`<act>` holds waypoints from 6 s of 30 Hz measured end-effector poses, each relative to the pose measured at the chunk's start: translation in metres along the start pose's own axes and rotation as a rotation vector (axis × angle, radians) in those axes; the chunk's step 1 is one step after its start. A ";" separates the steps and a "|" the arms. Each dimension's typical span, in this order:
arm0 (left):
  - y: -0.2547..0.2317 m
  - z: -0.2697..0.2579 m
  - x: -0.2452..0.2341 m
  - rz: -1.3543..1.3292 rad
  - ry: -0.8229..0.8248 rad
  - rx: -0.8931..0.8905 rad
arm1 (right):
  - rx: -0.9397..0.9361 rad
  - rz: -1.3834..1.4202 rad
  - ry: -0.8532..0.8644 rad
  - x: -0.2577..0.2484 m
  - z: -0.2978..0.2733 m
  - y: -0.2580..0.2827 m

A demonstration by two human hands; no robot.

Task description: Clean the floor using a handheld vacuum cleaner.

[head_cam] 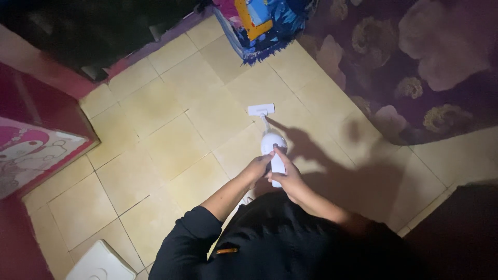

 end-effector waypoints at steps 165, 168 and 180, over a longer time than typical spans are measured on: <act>-0.036 0.217 0.326 -0.405 0.088 -0.033 | -0.517 -1.047 0.037 -0.428 0.147 0.075; -0.028 0.220 0.333 -0.383 0.077 -0.074 | -0.559 -1.093 0.055 -0.443 0.135 0.066; -0.007 0.235 0.388 -0.263 0.229 -0.145 | -0.376 -1.065 0.112 -0.465 0.014 0.122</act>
Point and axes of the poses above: each hand's wrist, its own z-axis towards the middle knuckle, its own x-axis out of the palm, y = z × x, the point moved 8 cm from there along z, towards the middle knuckle, and after that the axes turned 13 degrees about -x, right-handed, at the moved point
